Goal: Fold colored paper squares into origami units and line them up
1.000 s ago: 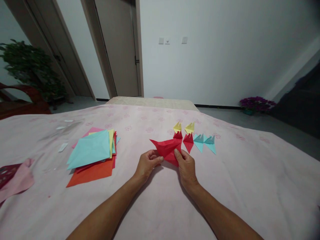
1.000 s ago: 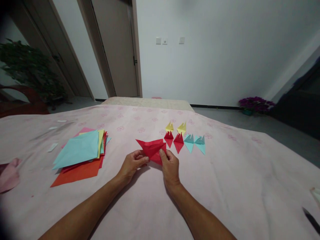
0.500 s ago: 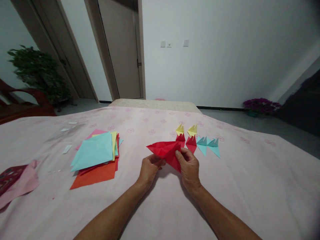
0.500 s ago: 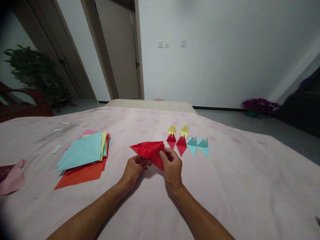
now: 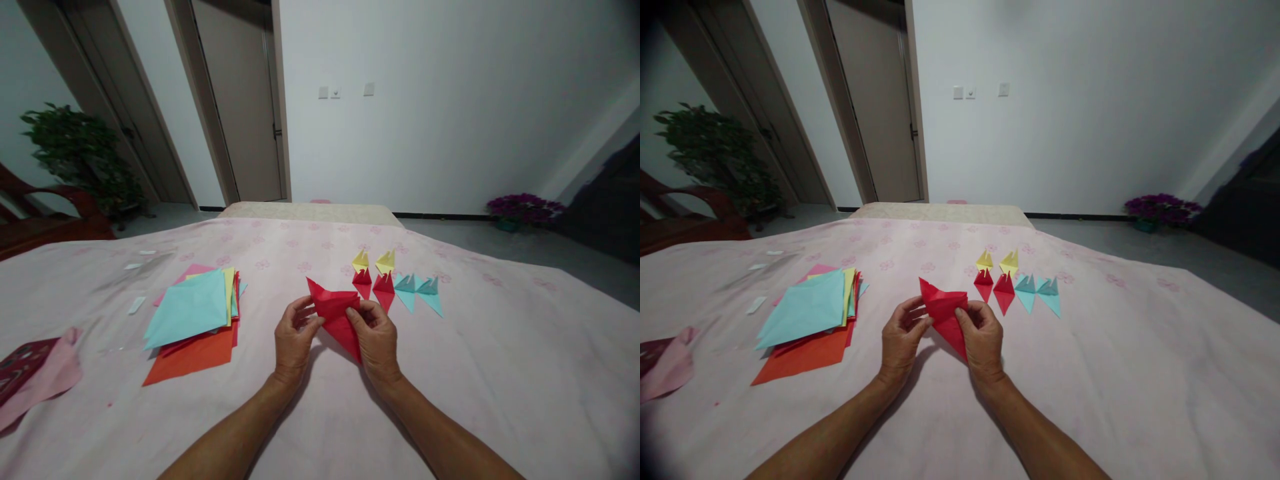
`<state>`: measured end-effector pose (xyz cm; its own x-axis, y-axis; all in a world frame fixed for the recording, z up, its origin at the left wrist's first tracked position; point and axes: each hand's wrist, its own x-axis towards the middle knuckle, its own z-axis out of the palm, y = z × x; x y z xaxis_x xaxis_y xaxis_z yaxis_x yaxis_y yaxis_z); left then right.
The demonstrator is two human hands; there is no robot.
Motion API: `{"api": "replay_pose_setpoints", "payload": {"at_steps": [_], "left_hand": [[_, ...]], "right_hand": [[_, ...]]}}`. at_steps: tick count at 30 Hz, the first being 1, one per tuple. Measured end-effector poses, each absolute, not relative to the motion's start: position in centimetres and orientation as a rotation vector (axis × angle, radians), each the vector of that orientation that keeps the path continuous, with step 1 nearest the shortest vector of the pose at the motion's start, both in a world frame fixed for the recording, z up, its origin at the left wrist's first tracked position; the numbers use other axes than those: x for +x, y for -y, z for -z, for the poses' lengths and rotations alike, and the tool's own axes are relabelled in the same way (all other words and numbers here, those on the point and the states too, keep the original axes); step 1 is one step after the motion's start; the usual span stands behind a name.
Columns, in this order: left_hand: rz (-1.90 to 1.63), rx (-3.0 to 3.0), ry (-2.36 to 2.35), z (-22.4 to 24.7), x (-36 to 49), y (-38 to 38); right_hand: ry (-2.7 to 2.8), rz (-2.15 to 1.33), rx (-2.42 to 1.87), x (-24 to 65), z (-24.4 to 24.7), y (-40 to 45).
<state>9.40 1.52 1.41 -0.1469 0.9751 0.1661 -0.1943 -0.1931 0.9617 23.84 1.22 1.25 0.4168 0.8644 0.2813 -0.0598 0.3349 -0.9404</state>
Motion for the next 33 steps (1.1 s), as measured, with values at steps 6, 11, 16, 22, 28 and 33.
{"api": "replay_pose_setpoints", "payload": {"at_steps": [6, 11, 16, 22, 28, 33], "left_hand": [[-1.496, 1.03, -0.982, -0.92, 9.5, -1.62], [-1.487, 0.975, -0.977, -0.98, 9.81, -1.35], [-1.496, 0.944, -0.92, -1.13, 10.08, -1.18], [-1.493, 0.794, -0.864, -0.77, 10.04, -1.58], [-1.338, 0.686, -0.728, -1.05, 9.89, -1.53], [-1.172, 0.636, -0.604, -1.01, 9.44, -1.59]], "right_hand": [[0.991, -0.694, -1.08, 23.71, -0.97, -1.04], [1.04, -0.657, -1.106, 23.76, -0.8, -0.92], [1.064, -0.644, -1.107, 23.76, -0.7, -0.9], [1.077, -0.614, -1.097, 23.71, -1.02, -0.76], [1.141, -0.542, -1.057, 23.87, -1.17, -0.61], [1.222, -0.486, -0.986, 24.12, -1.14, -0.55]]}}
